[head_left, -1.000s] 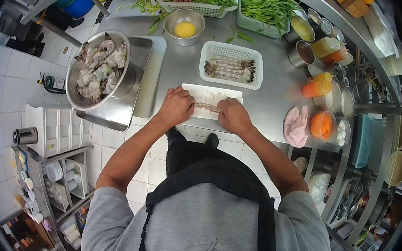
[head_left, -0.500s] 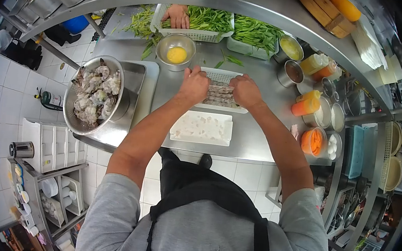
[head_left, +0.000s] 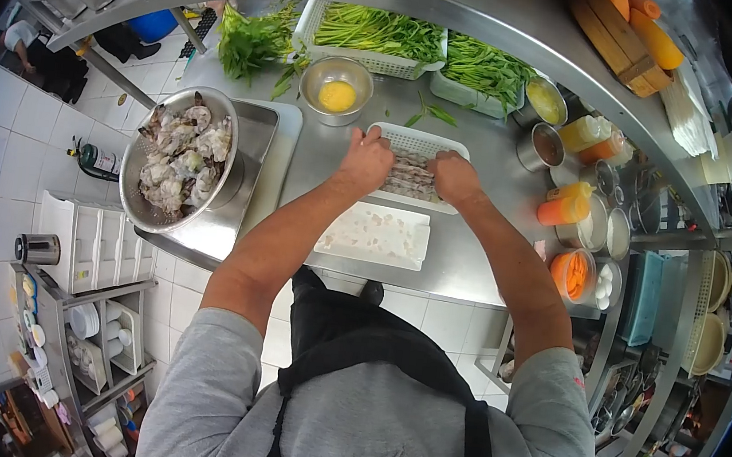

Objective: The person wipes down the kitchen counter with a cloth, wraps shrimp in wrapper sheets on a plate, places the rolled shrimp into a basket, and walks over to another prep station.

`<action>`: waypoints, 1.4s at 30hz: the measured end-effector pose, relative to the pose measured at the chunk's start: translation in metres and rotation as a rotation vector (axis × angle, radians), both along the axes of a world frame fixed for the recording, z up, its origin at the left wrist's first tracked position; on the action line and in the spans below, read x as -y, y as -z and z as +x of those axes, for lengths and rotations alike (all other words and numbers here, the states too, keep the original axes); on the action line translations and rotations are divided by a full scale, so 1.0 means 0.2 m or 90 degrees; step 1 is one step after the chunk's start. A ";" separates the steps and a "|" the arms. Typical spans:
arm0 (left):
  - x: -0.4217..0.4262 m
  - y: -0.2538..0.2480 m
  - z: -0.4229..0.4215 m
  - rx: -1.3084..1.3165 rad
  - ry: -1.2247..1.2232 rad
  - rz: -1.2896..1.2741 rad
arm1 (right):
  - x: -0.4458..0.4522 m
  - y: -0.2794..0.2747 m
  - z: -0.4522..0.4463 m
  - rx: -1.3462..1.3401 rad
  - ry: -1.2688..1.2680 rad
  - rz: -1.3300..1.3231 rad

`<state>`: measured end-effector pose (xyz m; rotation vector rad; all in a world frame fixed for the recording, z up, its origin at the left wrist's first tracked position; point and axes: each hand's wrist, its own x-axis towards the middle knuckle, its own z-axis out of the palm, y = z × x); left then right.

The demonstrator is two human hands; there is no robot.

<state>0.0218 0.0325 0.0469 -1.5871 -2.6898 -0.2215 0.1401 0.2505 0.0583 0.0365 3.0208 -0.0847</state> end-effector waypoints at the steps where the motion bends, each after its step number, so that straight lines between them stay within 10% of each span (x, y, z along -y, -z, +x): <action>1: 0.00 0.00 0.00 -0.010 0.007 0.001 | 0.01 -0.02 0.00 -0.011 -0.004 0.000; 12: 0.47 -0.34 0.30 0.209 -0.053 0.329 | 0.11 0.00 0.05 -0.009 -0.039 -0.122; 18: 1.48 -0.24 0.89 0.793 -0.342 0.360 | 0.03 0.05 0.00 0.019 -0.120 -0.058; 22: 2.11 0.02 1.52 0.613 -0.712 0.238 | 0.02 0.04 0.01 -0.006 -0.131 -0.074; 26: 2.41 0.34 2.35 0.607 -1.184 0.504 | 0.05 -0.07 0.04 -0.065 -0.025 -0.187; 30: 2.65 0.62 3.22 0.682 -1.097 0.026 | 0.10 -0.16 0.08 -0.118 0.012 -0.263; 32: 2.58 0.48 3.32 0.808 -1.403 0.081 | 0.16 -0.19 0.17 -0.169 0.007 -0.297; 36: 2.76 0.73 3.29 0.816 -1.463 0.162 | 0.35 -0.33 0.33 -0.114 0.047 -0.259; 40: 3.00 1.01 2.77 0.451 -0.978 -0.049 | 0.57 -0.31 0.35 -0.077 0.041 -0.253; 42: 2.96 0.84 2.44 0.349 -1.066 0.263 | 0.70 -0.27 0.31 -0.100 -0.044 -0.225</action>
